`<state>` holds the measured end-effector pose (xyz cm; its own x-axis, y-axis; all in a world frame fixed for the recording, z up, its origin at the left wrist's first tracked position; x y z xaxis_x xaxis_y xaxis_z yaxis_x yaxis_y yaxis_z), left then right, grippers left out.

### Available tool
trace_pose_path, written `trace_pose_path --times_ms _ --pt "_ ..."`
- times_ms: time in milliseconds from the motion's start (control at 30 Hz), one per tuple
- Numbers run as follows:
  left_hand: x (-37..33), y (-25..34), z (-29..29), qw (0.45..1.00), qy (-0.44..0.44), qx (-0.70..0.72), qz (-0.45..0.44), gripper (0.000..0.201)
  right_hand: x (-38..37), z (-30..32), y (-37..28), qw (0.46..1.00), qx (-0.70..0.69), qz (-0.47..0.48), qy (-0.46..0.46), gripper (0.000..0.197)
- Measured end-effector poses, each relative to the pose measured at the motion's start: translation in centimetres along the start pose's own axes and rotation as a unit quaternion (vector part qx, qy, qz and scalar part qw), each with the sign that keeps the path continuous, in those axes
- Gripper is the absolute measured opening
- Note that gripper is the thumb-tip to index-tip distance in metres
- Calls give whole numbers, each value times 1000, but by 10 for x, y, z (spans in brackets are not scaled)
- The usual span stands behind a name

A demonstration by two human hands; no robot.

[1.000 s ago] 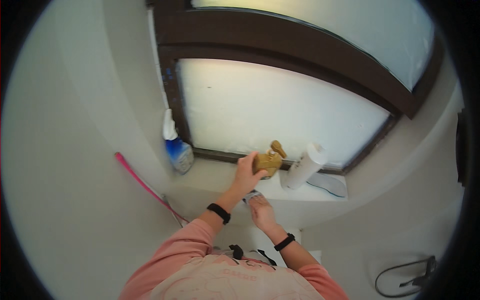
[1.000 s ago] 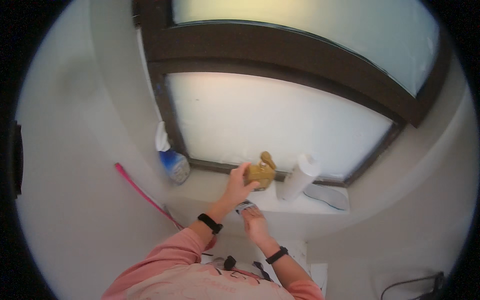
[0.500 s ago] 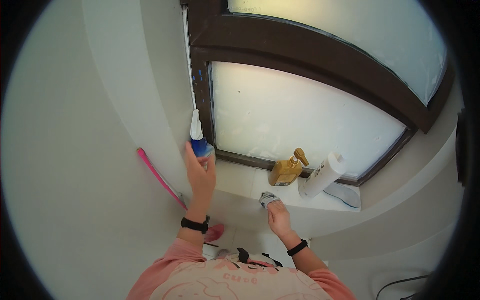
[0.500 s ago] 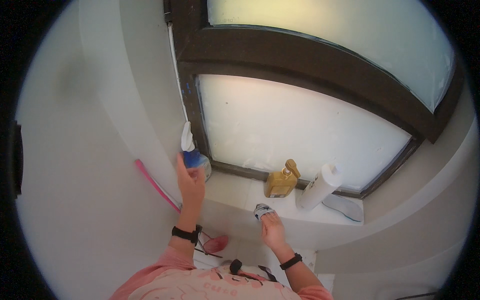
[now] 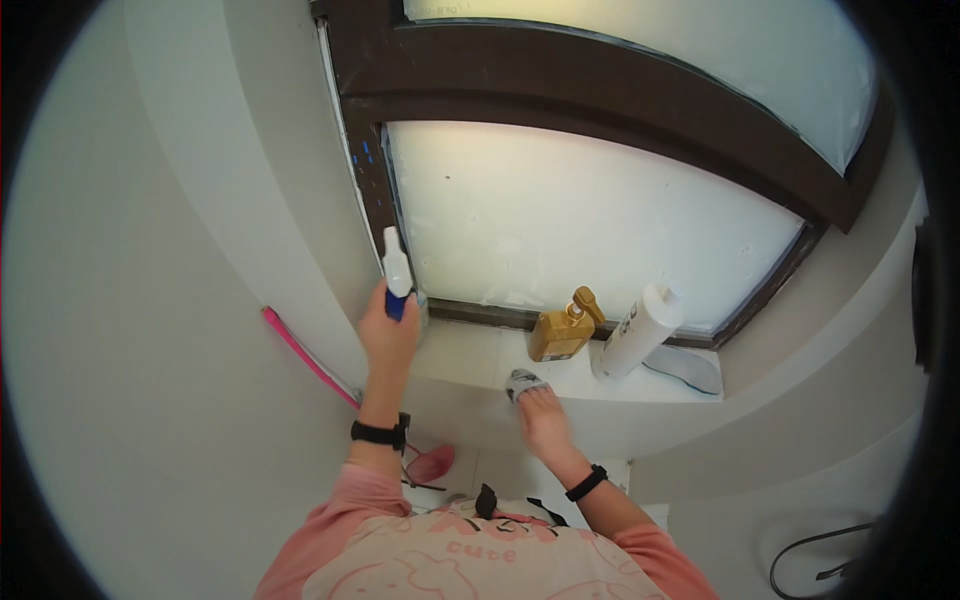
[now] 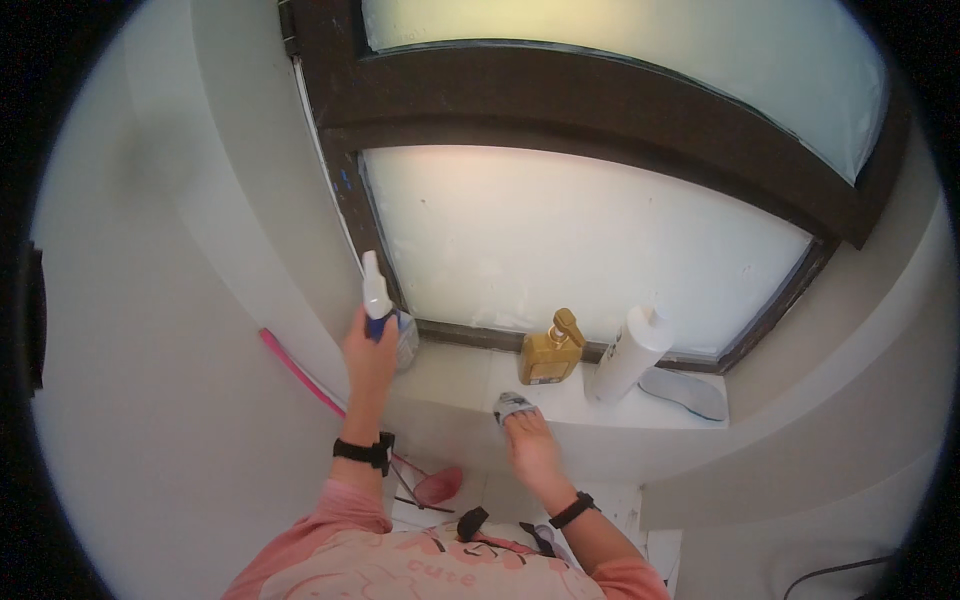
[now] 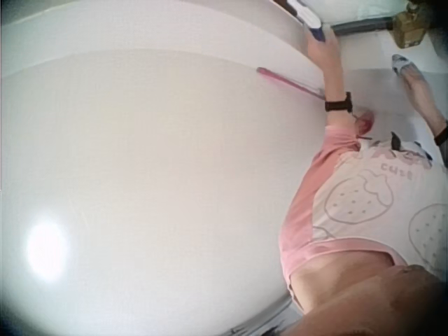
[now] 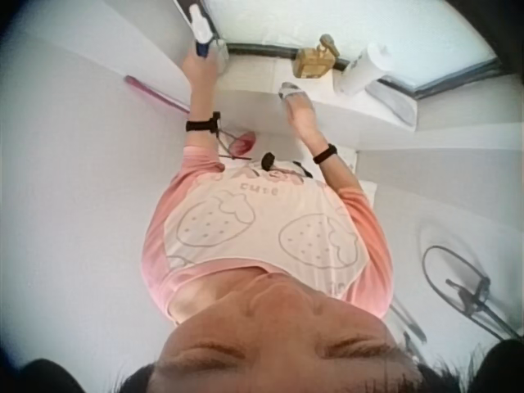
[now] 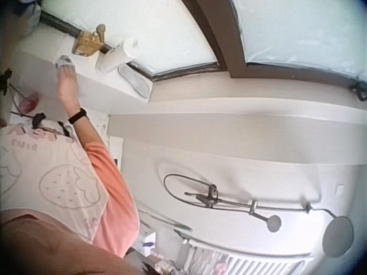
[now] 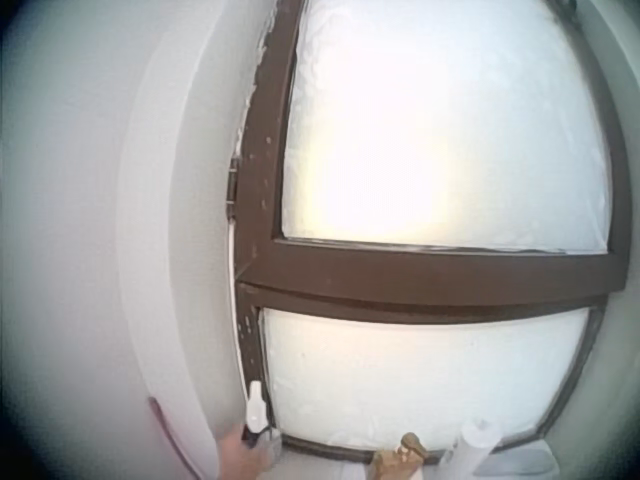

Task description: Cleaning the toilet and bathroom windowsill using wet wipes and a cleaning cloth.

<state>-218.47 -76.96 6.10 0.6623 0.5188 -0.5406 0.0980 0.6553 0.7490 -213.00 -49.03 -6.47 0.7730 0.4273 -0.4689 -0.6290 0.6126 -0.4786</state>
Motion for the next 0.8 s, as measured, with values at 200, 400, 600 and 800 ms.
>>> trace_pose_path --times_ms 200,400,600,800 --pt "29 22 76 992 19 125 10 26 -70 -42 -37 997 40 10 -63 31" --pt "64 -4 146 997 58 34 38 30 -156 -130 -47 996 9 76 -41 31" --pt "69 -26 177 987 99 86 90 33 -153 -135 -76 967 -62 188 -162 18" --pt "58 -24 169 994 53 80 56 32 -177 -138 -50 987 2 149 -66 14"
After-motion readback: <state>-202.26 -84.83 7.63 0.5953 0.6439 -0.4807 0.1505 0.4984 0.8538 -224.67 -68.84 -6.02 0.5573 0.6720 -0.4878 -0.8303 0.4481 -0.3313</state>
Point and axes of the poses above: each hand's wrist, its own x-axis away from the middle knuckle, its own z-axis out of the back of the hand, y = z × x, the point moved 2 cm from there along -x, towards the middle knuckle, and after that the axes turned 5 degrees about -x, right-handed, at the moved point
